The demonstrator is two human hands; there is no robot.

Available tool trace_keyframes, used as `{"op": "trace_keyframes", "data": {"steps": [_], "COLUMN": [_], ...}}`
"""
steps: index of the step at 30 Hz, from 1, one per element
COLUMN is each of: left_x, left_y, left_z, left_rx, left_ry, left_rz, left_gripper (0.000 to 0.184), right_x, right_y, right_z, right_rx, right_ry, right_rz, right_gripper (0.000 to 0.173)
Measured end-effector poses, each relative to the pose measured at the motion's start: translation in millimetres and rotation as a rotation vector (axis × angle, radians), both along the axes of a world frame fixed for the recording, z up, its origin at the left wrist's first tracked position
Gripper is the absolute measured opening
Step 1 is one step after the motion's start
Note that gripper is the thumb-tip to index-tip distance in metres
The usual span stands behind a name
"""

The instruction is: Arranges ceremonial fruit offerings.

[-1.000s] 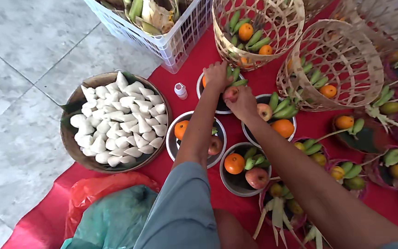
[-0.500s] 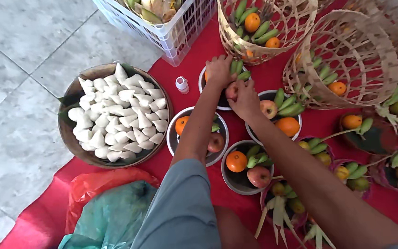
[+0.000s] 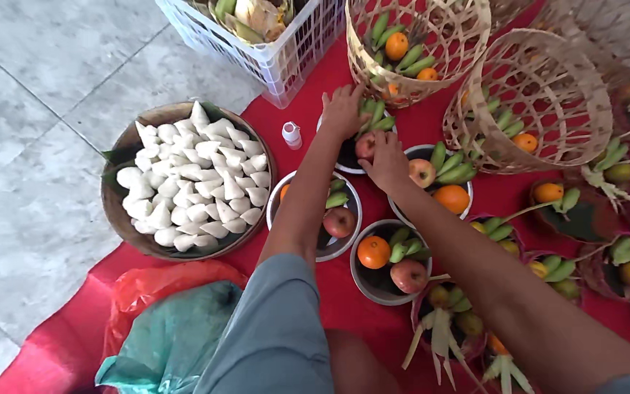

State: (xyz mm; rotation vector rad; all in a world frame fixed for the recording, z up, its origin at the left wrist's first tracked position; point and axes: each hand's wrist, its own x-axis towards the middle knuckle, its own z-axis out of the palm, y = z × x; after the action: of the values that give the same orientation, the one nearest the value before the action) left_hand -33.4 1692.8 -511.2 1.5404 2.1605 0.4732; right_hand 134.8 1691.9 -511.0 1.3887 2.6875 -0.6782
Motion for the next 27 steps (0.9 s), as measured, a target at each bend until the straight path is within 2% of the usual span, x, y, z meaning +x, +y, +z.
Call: {"op": "trace_keyframes", "data": {"steps": [9,11,15,19,21,24,25,27], "left_x": [-4,-5,2,12,17,34,43,56], "left_y": [-29,-39,-45,-42,-38,-37,-39,-43], "left_z": [-3,-9,-21,-13,0,20,23,24], "left_rx": [0.105,0.096,0.043,0.001,0.068,0.134,0.105,-0.008], "left_ry": [-0.149,-0.147,-0.082,-0.017,-0.013,0.018,0.009,-0.05], "left_rz": [0.121,0.135,0.133,0.14,0.128,0.239,0.268,0.25], "left_gripper": [0.059,0.066,0.091,0.098,0.089,0.051,0.047,0.052], "right_x": [1,0,-2,-1,5,11,11,9], "right_y": [0,-1,1,6,13,38,47,63], "right_z": [3,4,6,10,19,28,29,27], "right_rx": [-0.001,0.01,0.003,-0.075,-0.136,-0.177,-0.184,-0.206], "right_ry": [0.011,-0.004,-0.014,0.049,0.161,0.218,0.198,0.158], "right_rz": [-0.002,-0.002,-0.006,-0.03,-0.078,-0.163,-0.159,-0.096], "right_gripper": [0.079,0.079,0.08,0.075,0.067,0.054,0.054,0.055]}}
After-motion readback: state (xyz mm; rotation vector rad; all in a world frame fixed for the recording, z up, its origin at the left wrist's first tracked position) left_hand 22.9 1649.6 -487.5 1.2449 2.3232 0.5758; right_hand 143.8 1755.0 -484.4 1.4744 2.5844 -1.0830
